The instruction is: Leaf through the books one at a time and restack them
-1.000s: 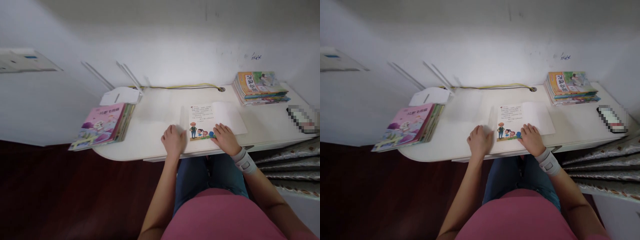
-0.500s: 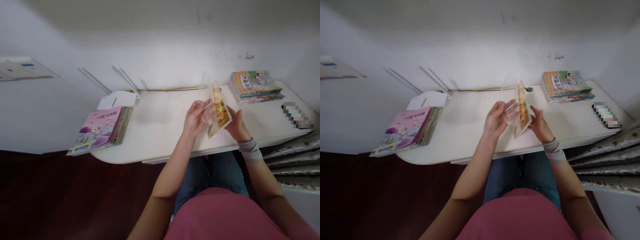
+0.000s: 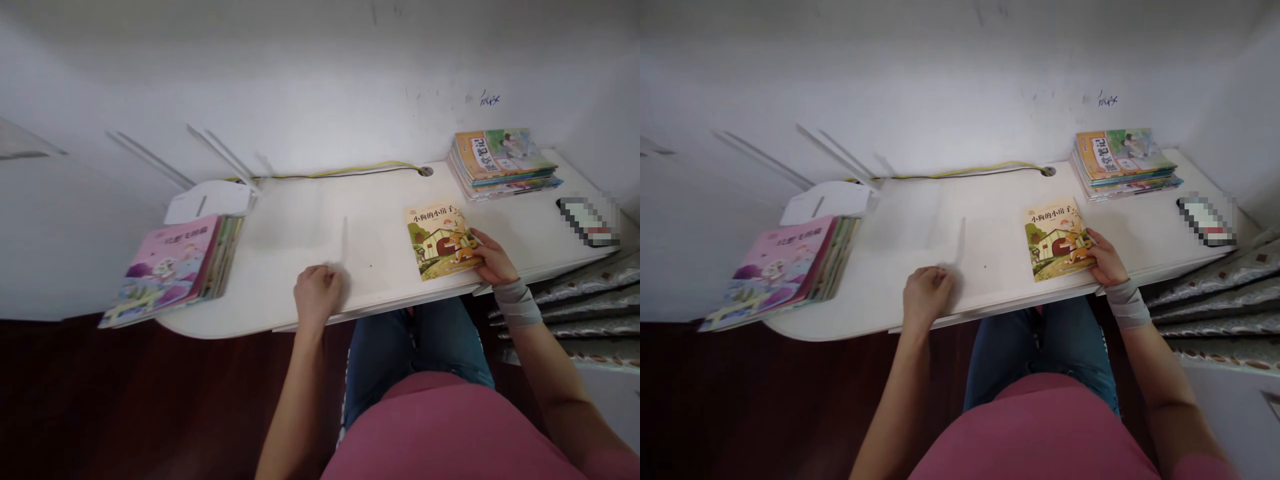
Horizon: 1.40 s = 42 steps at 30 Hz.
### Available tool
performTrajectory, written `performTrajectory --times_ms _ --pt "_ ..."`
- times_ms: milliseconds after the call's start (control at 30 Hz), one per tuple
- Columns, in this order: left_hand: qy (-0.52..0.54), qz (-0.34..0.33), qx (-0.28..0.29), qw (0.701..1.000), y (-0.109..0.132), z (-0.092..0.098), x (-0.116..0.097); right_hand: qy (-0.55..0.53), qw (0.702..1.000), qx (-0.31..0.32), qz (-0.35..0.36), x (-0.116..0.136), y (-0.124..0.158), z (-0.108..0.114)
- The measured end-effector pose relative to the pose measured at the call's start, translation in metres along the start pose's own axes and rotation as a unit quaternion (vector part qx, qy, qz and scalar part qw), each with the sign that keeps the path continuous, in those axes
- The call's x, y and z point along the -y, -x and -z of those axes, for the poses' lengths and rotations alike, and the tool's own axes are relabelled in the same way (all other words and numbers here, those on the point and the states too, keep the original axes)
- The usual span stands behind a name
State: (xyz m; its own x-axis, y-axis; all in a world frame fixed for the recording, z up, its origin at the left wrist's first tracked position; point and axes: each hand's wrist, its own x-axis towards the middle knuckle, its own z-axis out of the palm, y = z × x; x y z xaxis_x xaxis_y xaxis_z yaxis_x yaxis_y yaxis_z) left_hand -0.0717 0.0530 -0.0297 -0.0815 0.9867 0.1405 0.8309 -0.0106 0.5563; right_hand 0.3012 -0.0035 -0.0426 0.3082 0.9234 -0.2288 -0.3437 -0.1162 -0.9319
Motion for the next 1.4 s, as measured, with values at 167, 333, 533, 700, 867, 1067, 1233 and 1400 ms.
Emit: performTrajectory --times_ms 167,333,533,700,867,1067,1233,1400 --pt "-0.091 -0.105 -0.133 0.981 0.018 -0.013 -0.028 0.264 0.947 -0.062 0.170 -0.014 -0.004 0.007" --pt "-0.027 -0.335 0.009 0.942 0.030 -0.051 -0.082 0.453 0.844 -0.096 0.271 -0.017 -0.005 0.017" --pt "-0.131 -0.305 0.145 0.932 0.037 -0.082 -0.112 0.431 0.859 -0.058 0.268 -0.006 0.004 0.014" --pt "-0.121 -0.300 0.169 0.931 0.037 -0.076 -0.112 0.327 0.913 -0.045 0.238 0.019 0.022 -0.006" --pt "-0.110 -0.297 0.165 0.934 0.038 -0.076 -0.112 0.147 0.956 0.069 0.245 0.041 0.020 -0.049" --pt "-0.110 -0.304 0.175 0.930 0.037 -0.074 -0.113 0.296 0.882 0.147 0.335 0.044 -0.003 -0.099" --pt "-0.120 -0.331 0.198 0.915 0.010 -0.052 -0.094 0.542 0.727 0.189 0.377 0.035 -0.007 -0.127" --pt "-0.147 -0.250 0.139 0.947 -0.017 -0.039 -0.059 0.678 0.615 0.189 0.355 0.018 -0.003 -0.141"
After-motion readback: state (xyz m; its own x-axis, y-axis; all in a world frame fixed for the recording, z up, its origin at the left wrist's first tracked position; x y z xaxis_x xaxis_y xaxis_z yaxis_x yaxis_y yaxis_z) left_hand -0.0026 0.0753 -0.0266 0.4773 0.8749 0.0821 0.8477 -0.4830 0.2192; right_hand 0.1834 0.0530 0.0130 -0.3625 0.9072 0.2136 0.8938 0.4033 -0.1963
